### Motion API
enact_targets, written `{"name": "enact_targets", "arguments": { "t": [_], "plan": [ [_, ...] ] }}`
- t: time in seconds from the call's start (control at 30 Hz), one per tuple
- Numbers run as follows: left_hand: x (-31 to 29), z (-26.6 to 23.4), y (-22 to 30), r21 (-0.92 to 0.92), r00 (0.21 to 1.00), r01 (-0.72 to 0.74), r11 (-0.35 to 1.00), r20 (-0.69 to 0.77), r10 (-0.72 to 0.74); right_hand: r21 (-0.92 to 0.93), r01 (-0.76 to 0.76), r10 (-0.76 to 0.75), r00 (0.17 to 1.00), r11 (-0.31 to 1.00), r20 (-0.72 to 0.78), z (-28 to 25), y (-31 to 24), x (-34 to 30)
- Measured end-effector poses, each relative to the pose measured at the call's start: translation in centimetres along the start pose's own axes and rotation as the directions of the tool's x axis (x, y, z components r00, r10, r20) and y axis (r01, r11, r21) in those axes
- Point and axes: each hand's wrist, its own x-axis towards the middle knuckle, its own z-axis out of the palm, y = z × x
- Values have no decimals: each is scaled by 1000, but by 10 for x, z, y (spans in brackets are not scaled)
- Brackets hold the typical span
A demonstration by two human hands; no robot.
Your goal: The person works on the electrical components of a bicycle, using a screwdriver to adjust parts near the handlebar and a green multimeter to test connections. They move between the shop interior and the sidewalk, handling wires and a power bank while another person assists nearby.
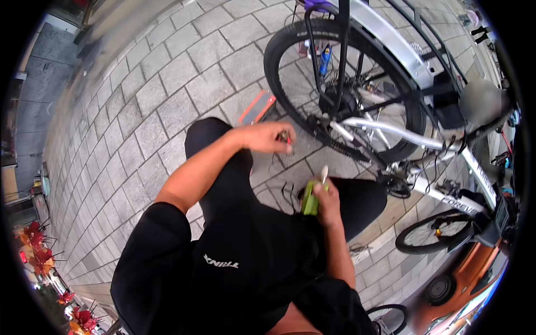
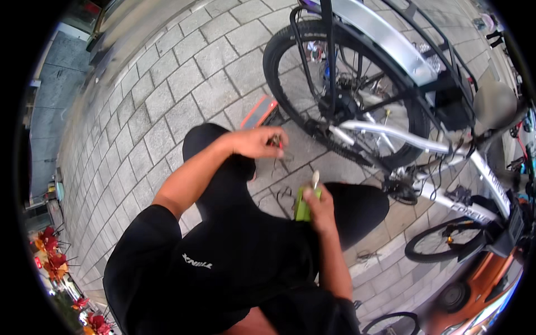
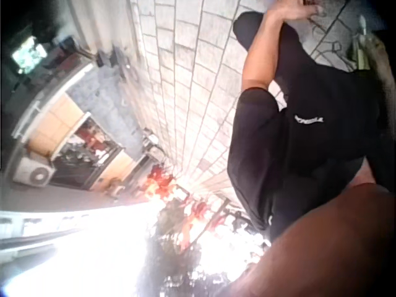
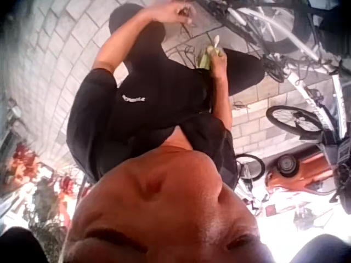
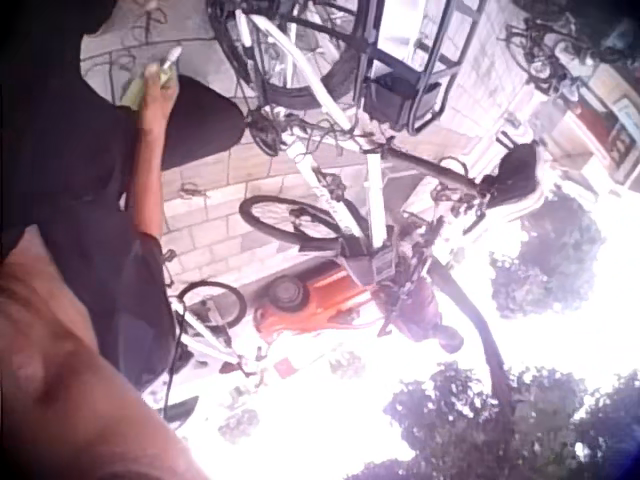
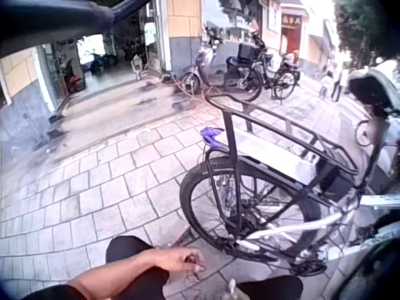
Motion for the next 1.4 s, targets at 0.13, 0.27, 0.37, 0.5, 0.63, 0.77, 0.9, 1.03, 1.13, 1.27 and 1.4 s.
{"name": "enact_targets", "arguments": {
  "t": [0.13, 0.27, 0.37, 0.5, 0.63, 0.77, 0.9, 1.03, 1.13, 1.27, 1.4],
  "plan": [
    [-40, 5, 23, -357, 979, 194, 914, 7, -205, 7, 21, -22, 998, 1000, 63, 22, -18, 6],
    [-49, 9, 41, -361, 980, 130, 924, -95, -174, -56, -12, 18, 995, 998, 98, 31, -36, 26],
    [-53, 21, 37, -420, 976, 96, 902, -139, -169, -301, 127, -122, 992, 945, 34, 50, -46, 33],
    [-50, 30, 43, -383, 968, 115, 916, -166, -191, -362, 222, -215, 975, 905, 61, 58, -30, 62],
    [-51, 47, 61, -219, 968, 142, 965, -174, -182, -325, 97, -48, 987, 941, 155, 51, -24, 84],
    [-72, 69, 39, 119, 939, -43, 992, -335, 81, -152, -75, 77, 997, 986, 11, 39, 6, 94],
    [-87, 89, 30, -264, 852, 73, 962, -485, -198, 58, -104, 110, 988, 993, -110, 53, 6, 96],
    [-72, 78, 39, -757, 662, 186, 626, -374, -649, -9, -163, 164, 983, 987, 79, 60, -9, 96],
    [-62, 71, 43, -848, 734, 27, 529, -342, -587, -90, -167, 179, 973, 982, 146, 70, -10, 98],
    [-57, 52, 17, -893, 762, -89, 441, -347, -548, -258, -15, 43, 994, 966, 103, 81, -8, 109],
    [-48, 35, 5, -825, 710, -21, 564, -410, -573, -389, 167, -133, 985, 906, 112, 96, -19, 125]
  ]
}}
